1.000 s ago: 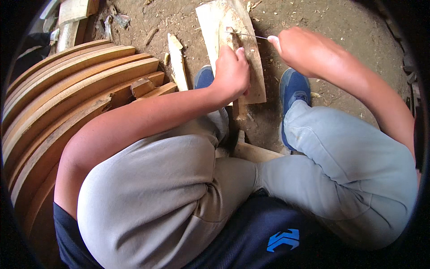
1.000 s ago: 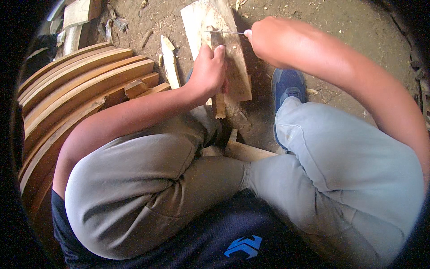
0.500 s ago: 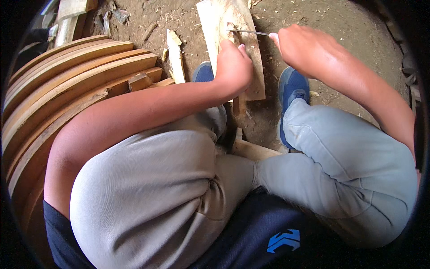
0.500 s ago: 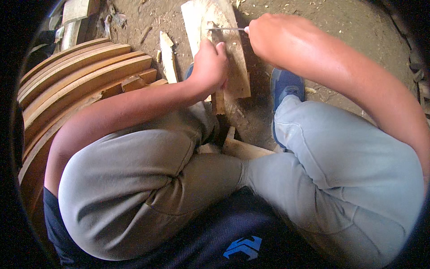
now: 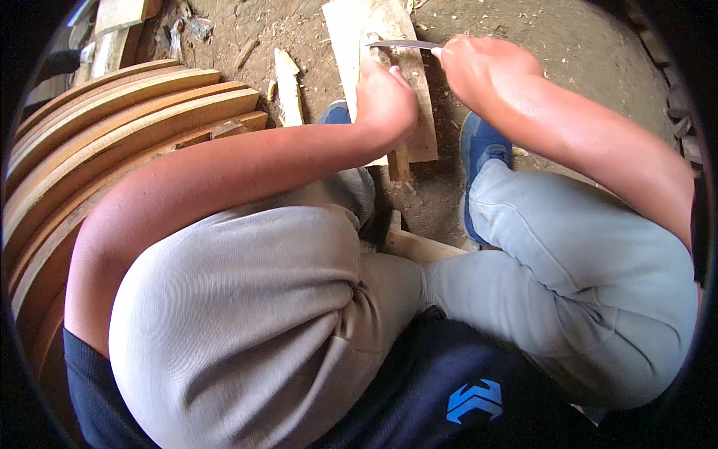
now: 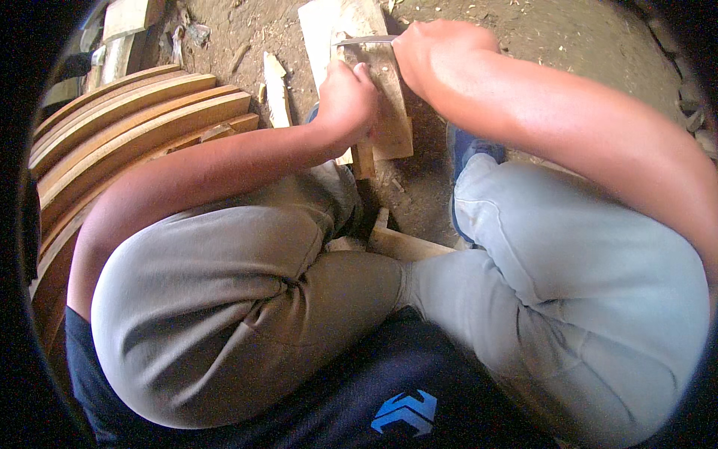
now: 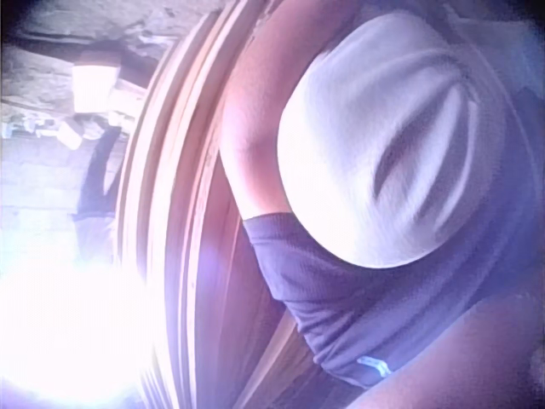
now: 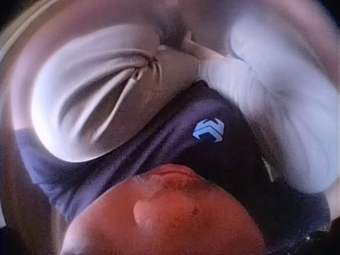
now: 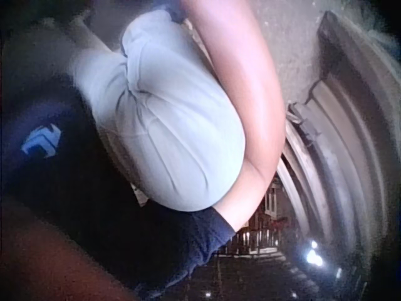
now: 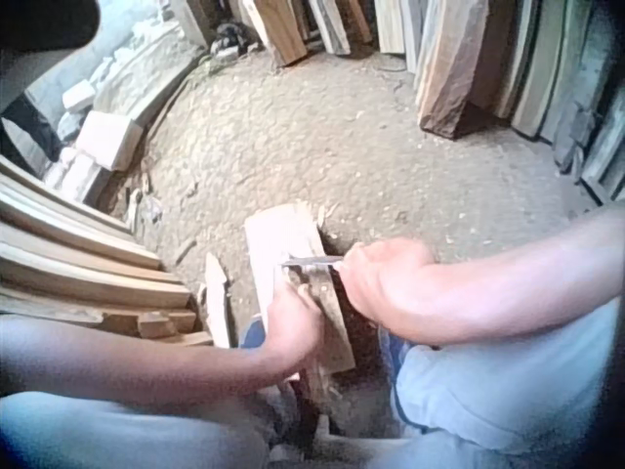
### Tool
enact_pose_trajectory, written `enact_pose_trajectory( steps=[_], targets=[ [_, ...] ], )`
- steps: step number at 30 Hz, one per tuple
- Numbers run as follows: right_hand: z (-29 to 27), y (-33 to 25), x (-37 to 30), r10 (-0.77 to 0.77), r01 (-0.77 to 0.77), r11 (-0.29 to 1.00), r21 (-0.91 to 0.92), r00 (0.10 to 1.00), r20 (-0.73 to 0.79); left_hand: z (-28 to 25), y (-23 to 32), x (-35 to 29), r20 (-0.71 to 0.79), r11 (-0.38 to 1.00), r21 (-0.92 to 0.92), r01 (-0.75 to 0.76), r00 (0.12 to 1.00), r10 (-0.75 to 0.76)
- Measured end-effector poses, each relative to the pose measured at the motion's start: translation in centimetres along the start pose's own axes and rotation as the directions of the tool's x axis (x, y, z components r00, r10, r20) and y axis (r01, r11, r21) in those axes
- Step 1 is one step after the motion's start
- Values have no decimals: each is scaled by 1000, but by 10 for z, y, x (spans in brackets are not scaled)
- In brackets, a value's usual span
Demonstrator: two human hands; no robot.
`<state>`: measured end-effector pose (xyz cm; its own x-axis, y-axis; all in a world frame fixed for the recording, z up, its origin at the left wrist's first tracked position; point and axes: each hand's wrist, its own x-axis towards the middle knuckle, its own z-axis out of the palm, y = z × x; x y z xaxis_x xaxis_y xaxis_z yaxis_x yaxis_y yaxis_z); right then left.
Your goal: The person sits on the floor and uses a knife to carve a small wooden piece, repeatedly shaving off thin strips. The person holds the wood with the left hand and the knife with the right hand, working on the same piece throughout the clip.
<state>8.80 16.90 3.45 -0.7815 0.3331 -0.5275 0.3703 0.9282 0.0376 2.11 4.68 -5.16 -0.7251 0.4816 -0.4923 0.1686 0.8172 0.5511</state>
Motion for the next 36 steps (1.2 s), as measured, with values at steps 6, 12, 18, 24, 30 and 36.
enact_pose_trajectory(
  steps=[6,12,18,24,30,36],
  targets=[
    [-10,-12,4,3,-1,996,-85,1000,25,-13,1,-3,52,980,-145,136,990,-130],
    [1,-7,1,40,-59,991,-124,988,-152,-26,14,-12,181,962,-201,187,972,-151],
    [6,5,4,-41,31,998,-49,971,-234,-30,4,-12,265,921,-354,161,962,-66],
    [4,24,16,-77,155,940,304,965,-252,-37,-6,-11,302,888,-410,207,950,-82],
    [8,40,28,-120,55,824,563,990,78,-36,-16,-4,283,934,-332,133,959,-36],
    [16,42,29,-242,233,819,524,969,-53,-43,-11,-8,291,919,-365,148,956,-38]
  ],
)
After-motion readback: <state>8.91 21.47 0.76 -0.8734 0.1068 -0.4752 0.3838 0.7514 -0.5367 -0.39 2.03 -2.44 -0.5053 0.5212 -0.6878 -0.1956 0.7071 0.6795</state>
